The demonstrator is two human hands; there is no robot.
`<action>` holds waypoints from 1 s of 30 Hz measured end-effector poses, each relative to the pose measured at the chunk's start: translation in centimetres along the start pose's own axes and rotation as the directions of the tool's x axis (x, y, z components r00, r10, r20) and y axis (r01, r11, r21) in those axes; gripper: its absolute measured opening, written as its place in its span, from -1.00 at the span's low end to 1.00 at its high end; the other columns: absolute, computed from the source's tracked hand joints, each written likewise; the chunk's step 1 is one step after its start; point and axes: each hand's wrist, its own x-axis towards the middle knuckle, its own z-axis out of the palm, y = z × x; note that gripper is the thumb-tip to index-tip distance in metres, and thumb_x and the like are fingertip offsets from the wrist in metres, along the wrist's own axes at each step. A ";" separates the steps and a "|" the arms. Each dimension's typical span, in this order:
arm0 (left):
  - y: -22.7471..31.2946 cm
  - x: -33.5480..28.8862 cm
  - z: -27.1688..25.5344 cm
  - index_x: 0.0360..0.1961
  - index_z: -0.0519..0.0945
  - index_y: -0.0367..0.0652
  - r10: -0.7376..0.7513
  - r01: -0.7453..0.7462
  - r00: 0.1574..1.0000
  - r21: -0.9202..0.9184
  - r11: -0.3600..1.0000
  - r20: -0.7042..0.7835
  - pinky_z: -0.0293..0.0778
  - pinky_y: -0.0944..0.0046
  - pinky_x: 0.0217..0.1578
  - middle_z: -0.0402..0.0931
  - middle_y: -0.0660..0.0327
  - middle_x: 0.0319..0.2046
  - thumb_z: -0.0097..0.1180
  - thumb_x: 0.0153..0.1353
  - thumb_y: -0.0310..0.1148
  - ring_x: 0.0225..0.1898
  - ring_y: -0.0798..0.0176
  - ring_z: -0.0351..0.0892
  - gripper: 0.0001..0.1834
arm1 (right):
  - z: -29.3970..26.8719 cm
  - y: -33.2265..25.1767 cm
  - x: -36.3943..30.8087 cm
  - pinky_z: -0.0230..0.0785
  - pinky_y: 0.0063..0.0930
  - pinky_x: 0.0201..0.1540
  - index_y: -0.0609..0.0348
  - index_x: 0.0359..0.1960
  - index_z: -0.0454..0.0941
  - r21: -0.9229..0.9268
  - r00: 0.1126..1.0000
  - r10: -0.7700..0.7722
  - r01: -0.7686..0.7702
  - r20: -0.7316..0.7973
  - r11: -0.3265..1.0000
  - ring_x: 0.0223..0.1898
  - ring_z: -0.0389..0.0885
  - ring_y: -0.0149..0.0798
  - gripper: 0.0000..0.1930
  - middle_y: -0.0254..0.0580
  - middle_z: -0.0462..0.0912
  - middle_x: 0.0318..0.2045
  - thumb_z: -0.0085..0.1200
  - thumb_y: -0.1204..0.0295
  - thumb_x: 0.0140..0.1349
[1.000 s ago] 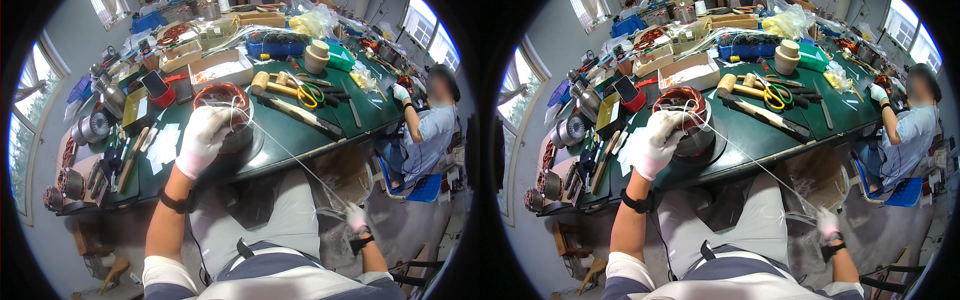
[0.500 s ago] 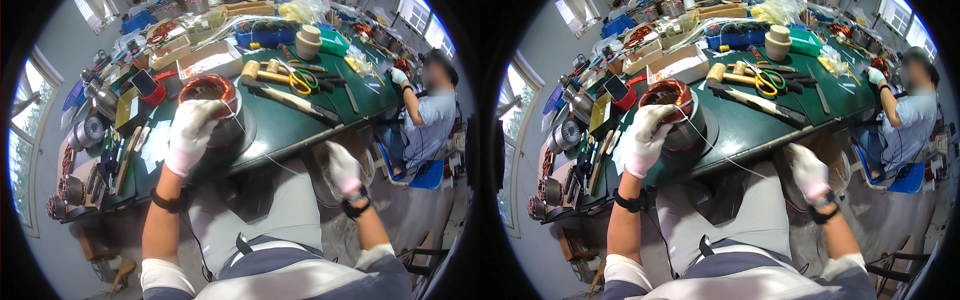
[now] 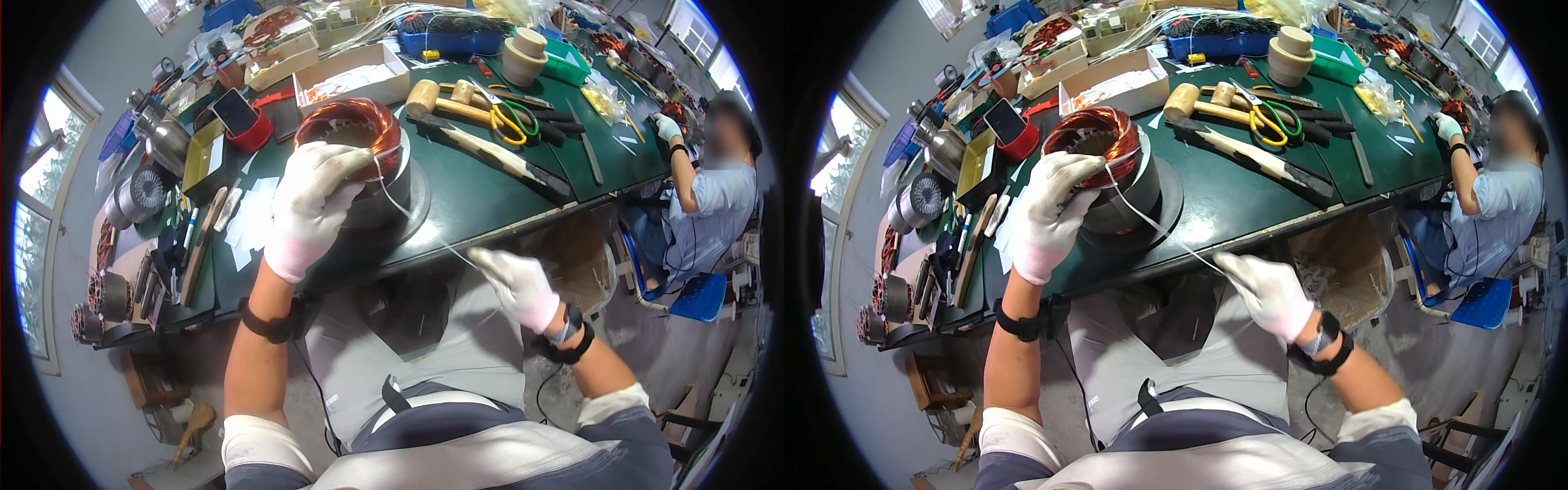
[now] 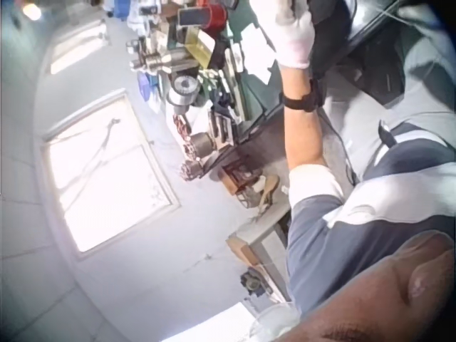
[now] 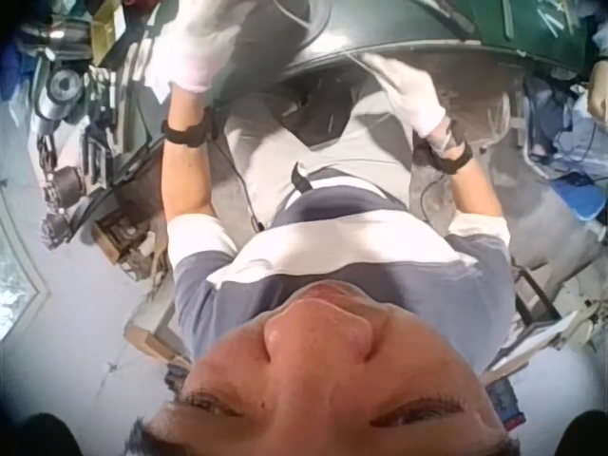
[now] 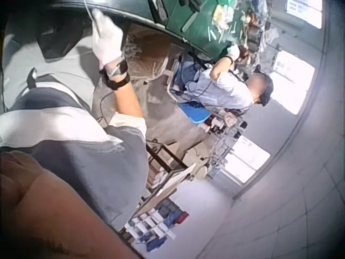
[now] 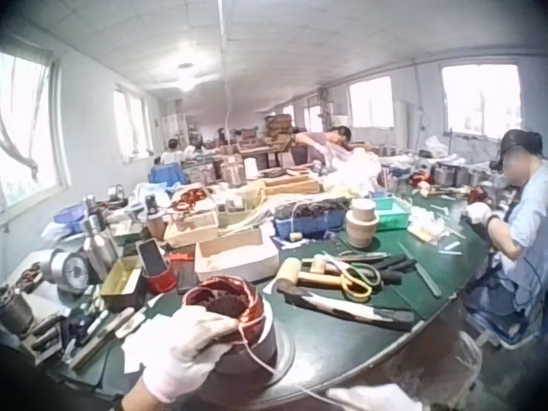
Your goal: Securing copper windings on a motor stator using thread and plastic inserts.
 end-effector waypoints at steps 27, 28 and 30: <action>-2.0 -0.2 2.0 -0.01 0.73 -0.17 0.201 -0.195 0.967 0.055 0.979 -0.159 0.48 -0.09 0.19 0.74 0.09 -0.05 0.36 0.12 -0.58 -0.04 -0.03 0.70 -0.64 | 4.6 -5.3 10.0 0.50 -0.41 -0.37 0.23 0.05 0.65 0.530 0.988 0.144 -0.093 -0.056 0.843 -0.43 0.68 -0.22 -0.76 -0.15 0.72 -0.33 0.02 0.37 0.57; -1.9 -0.3 1.9 -0.01 0.73 -0.17 0.200 -0.193 0.965 0.059 0.979 -0.167 0.48 -0.09 0.19 0.74 0.09 -0.05 0.36 0.12 -0.58 -0.04 -0.03 0.70 -0.64 | 3.7 -7.0 9.2 0.47 -0.46 -0.39 0.23 0.05 0.64 0.716 0.918 0.211 -0.394 0.335 0.577 -0.45 0.65 -0.33 -0.72 -0.21 0.70 -0.36 -0.05 0.31 0.63; -1.9 -0.6 1.6 -0.02 0.73 -0.19 0.181 -0.178 0.968 0.035 0.983 -0.172 0.47 -0.11 0.22 0.74 0.08 -0.04 0.36 0.11 -0.58 -0.02 -0.05 0.70 -0.64 | 1.6 -8.4 7.8 0.44 -0.50 -0.38 0.27 0.08 0.64 0.733 0.855 0.110 -0.495 0.507 0.466 -0.49 0.51 -0.52 -0.64 -0.33 0.60 -0.47 -0.11 0.23 0.67</action>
